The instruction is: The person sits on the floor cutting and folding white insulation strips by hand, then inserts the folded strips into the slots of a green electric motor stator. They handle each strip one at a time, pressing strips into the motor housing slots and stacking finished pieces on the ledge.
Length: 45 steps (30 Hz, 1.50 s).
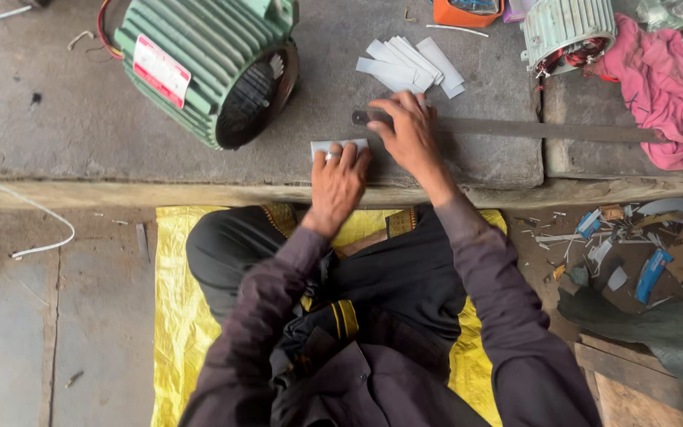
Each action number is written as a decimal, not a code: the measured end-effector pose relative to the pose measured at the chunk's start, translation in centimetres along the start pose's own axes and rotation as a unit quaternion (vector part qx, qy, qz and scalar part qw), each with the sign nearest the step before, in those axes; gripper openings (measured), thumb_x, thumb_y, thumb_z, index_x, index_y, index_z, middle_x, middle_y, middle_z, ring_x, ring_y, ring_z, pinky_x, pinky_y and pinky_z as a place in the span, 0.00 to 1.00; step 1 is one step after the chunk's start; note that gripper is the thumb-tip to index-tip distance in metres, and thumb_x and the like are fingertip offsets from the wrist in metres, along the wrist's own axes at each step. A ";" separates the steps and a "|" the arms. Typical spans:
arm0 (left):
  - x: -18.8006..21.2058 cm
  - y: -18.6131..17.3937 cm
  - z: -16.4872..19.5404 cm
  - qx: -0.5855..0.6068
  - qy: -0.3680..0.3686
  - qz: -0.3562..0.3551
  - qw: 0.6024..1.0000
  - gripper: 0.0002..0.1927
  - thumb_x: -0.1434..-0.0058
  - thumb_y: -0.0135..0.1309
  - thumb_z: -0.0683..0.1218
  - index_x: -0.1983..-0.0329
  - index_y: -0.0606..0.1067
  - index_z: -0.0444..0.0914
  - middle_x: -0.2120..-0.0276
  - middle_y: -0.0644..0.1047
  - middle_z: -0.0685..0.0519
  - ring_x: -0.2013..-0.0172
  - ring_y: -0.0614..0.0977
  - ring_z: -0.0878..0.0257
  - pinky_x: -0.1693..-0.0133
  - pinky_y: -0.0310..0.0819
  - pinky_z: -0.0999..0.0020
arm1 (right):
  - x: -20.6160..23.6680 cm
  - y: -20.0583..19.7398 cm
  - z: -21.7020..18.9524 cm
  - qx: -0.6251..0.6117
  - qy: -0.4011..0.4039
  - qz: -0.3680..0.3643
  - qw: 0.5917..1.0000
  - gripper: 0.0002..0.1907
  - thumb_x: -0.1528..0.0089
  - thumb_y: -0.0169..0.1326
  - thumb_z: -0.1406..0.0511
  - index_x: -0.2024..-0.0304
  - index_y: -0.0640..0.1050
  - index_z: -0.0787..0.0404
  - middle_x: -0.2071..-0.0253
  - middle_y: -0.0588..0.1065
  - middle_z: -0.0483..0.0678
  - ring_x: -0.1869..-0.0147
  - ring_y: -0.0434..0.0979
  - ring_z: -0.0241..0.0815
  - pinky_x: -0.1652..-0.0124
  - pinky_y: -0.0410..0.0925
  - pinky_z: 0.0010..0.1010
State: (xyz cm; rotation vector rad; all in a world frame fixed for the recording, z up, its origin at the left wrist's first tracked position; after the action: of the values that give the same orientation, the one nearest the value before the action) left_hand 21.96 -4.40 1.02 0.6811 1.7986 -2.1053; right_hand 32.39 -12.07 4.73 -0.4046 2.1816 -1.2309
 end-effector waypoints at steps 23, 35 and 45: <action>2.8 4.4 0.1 -0.145 0.108 -0.043 0.983 0.42 0.29 0.33 0.74 0.25 0.62 0.41 0.46 0.68 0.49 0.47 0.68 0.56 0.52 0.66 0.63 | 2.5 3.9 2.0 -0.033 -0.048 -0.063 0.996 0.07 0.33 0.58 0.63 0.54 0.79 0.55 0.60 0.73 0.43 0.53 0.69 0.43 0.53 0.55 0.41; 1.7 0.4 0.0 -0.125 0.065 -0.035 0.989 0.42 0.32 0.37 0.76 0.27 0.64 0.45 0.42 0.68 0.46 0.44 0.69 0.52 0.47 0.66 0.54 | 0.3 0.3 -1.3 -0.098 -0.078 -0.019 0.992 0.08 0.36 0.61 0.66 0.54 0.79 0.58 0.58 0.76 0.47 0.51 0.74 0.48 0.48 0.61 0.44; 0.5 -0.5 -2.8 -0.071 0.078 -0.054 0.993 0.52 0.38 0.32 0.82 0.26 0.63 0.43 0.37 0.68 0.44 0.38 0.69 0.49 0.40 0.61 0.42 | -0.1 -0.1 -3.0 -0.087 -0.075 -0.003 0.993 0.08 0.36 0.60 0.65 0.54 0.81 0.57 0.58 0.75 0.47 0.51 0.73 0.49 0.48 0.62 0.45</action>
State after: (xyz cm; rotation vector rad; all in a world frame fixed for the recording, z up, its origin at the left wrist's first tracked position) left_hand 21.70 -1.57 0.86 0.7435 2.0911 -2.0151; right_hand 30.53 -10.09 6.06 -0.5580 2.1658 -0.9834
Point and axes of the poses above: each hand's wrist, its own x-axis away from the middle knuckle, its own y-axis out of the palm, z = x × y, the point moved 9 cm from there along -x, towards the middle knuckle
